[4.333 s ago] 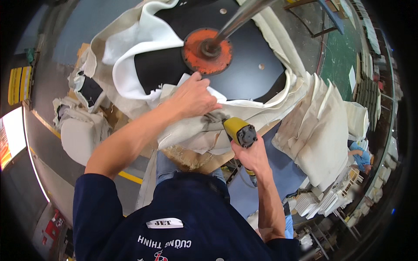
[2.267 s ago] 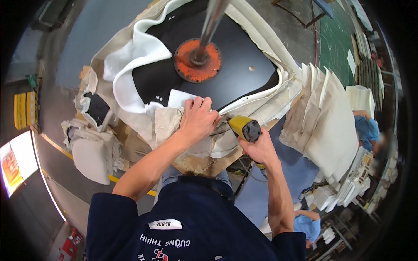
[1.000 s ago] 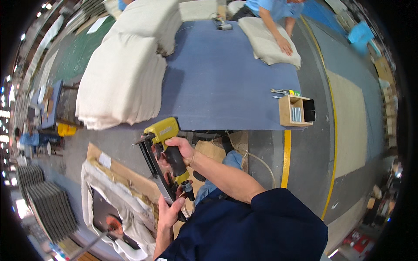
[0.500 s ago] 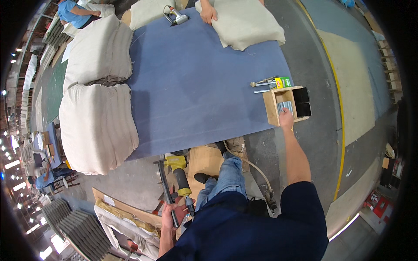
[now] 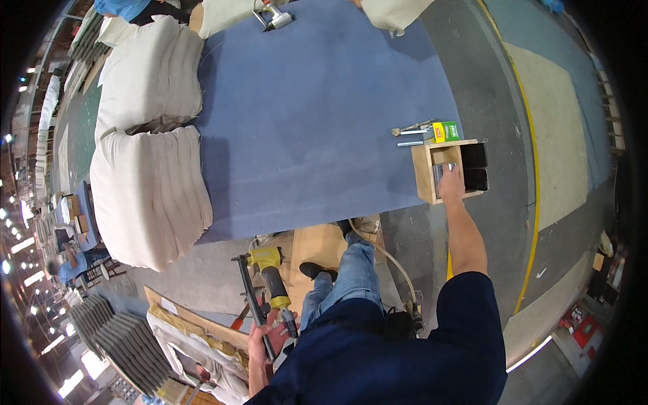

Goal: The person staples white fabric onto a black cushion base using a pneumatic staple gun, then uses a screwdriver to tuck and smooth the fabric edges. They repeat this process on multiple cushion units, flipping and repositioning them as needed.

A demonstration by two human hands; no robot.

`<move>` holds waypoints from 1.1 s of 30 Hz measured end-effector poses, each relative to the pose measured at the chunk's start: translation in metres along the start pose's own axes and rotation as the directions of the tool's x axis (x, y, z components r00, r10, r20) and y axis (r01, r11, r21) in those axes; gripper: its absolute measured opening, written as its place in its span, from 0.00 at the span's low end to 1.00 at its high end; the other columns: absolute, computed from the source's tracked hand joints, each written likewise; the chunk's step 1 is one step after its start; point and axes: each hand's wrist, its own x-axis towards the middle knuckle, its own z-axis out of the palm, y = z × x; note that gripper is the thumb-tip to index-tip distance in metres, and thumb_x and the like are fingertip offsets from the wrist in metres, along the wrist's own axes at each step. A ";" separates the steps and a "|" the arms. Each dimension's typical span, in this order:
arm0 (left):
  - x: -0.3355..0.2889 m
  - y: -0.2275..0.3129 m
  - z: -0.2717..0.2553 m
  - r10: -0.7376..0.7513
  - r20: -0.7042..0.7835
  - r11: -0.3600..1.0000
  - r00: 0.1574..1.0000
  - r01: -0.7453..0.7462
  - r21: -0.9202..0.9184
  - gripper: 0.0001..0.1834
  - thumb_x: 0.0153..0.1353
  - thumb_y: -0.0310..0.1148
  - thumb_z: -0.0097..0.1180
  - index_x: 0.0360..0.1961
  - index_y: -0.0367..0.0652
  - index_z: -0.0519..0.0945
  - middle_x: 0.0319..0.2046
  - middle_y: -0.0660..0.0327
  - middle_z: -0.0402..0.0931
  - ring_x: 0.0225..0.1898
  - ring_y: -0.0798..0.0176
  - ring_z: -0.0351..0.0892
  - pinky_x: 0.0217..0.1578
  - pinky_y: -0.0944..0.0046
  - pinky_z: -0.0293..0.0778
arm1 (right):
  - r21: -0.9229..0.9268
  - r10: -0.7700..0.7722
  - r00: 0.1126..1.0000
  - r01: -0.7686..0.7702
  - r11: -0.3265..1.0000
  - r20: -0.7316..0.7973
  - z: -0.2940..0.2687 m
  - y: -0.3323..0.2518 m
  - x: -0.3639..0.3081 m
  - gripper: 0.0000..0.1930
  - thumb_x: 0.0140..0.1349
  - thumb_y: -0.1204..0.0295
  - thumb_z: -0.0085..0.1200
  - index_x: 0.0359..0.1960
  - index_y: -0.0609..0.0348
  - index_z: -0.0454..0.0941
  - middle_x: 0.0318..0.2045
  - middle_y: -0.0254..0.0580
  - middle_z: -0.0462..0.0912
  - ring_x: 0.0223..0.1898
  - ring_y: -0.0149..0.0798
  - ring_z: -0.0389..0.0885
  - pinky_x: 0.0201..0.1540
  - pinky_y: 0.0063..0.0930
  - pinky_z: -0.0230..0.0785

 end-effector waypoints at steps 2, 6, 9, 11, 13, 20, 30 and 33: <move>0.001 0.000 0.000 -0.001 0.021 1.000 1.000 0.002 -0.011 0.52 0.55 0.27 0.52 0.82 0.63 0.48 0.74 0.44 0.56 0.67 0.22 0.67 0.65 0.24 0.66 | -0.022 -0.126 0.987 0.124 0.992 -0.102 0.008 0.013 -0.002 0.23 0.67 0.73 0.53 0.64 0.46 0.75 0.55 0.50 0.75 0.52 0.59 0.84 0.52 0.52 0.80; 0.004 -0.002 -0.002 0.016 0.061 1.000 0.998 -0.015 -0.006 0.54 0.53 0.27 0.52 0.82 0.64 0.47 0.74 0.43 0.55 0.68 0.24 0.66 0.65 0.24 0.67 | -0.016 -0.233 0.944 0.236 0.972 -0.232 0.011 0.017 -0.003 0.14 0.67 0.71 0.54 0.53 0.51 0.78 0.53 0.47 0.77 0.50 0.57 0.84 0.49 0.53 0.79; 0.002 -0.004 -0.004 0.017 0.066 1.000 0.998 -0.016 -0.021 0.54 0.53 0.27 0.52 0.82 0.64 0.46 0.75 0.43 0.54 0.68 0.24 0.66 0.64 0.24 0.67 | 0.096 -0.119 0.983 0.133 0.986 -0.143 -0.001 0.014 -0.005 0.11 0.66 0.71 0.56 0.49 0.53 0.78 0.47 0.45 0.81 0.48 0.56 0.85 0.48 0.53 0.79; 0.000 -0.006 -0.005 0.020 0.059 0.999 0.998 -0.018 -0.028 0.54 0.54 0.27 0.52 0.82 0.65 0.46 0.75 0.43 0.54 0.69 0.25 0.65 0.64 0.24 0.67 | 0.146 -0.058 0.985 0.082 0.986 -0.164 -0.011 0.015 -0.005 0.14 0.67 0.71 0.54 0.54 0.51 0.78 0.46 0.46 0.83 0.49 0.55 0.85 0.49 0.53 0.79; -0.002 -0.006 -0.004 0.021 0.049 1.000 0.999 -0.020 -0.020 0.54 0.55 0.27 0.52 0.82 0.65 0.45 0.75 0.43 0.54 0.69 0.25 0.65 0.63 0.24 0.68 | 0.236 0.010 0.977 0.042 0.971 -0.213 -0.015 0.020 -0.004 0.17 0.66 0.71 0.55 0.57 0.50 0.78 0.45 0.47 0.85 0.49 0.55 0.84 0.50 0.52 0.78; -0.001 -0.016 -0.013 0.033 0.126 0.999 0.991 -0.028 -0.041 0.51 0.58 0.28 0.52 0.82 0.65 0.48 0.75 0.47 0.55 0.69 0.26 0.65 0.62 0.24 0.69 | 0.534 0.109 0.932 0.099 0.840 -0.345 -0.017 0.056 0.001 0.21 0.60 0.74 0.62 0.58 0.56 0.81 0.40 0.47 0.85 0.45 0.51 0.85 0.50 0.47 0.77; -0.004 -0.037 -0.021 0.076 -0.019 0.993 0.997 -0.078 -0.086 0.46 0.60 0.28 0.56 0.80 0.53 0.54 0.72 0.50 0.61 0.63 0.39 0.73 0.54 0.38 0.78 | 0.509 0.129 0.908 0.102 0.855 -0.398 -0.080 0.020 -0.023 0.19 0.63 0.71 0.61 0.56 0.59 0.84 0.45 0.52 0.88 0.50 0.50 0.87 0.54 0.43 0.78; -0.001 -0.042 -0.050 0.065 -0.154 0.992 0.986 -0.047 0.116 0.41 0.58 0.28 0.58 0.75 0.45 0.63 0.55 0.57 0.76 0.40 0.64 0.79 0.39 0.62 0.78 | 0.626 0.056 0.873 0.302 0.719 -0.485 -0.076 0.002 -0.028 0.20 0.65 0.76 0.61 0.59 0.62 0.82 0.50 0.51 0.86 0.50 0.45 0.87 0.53 0.38 0.79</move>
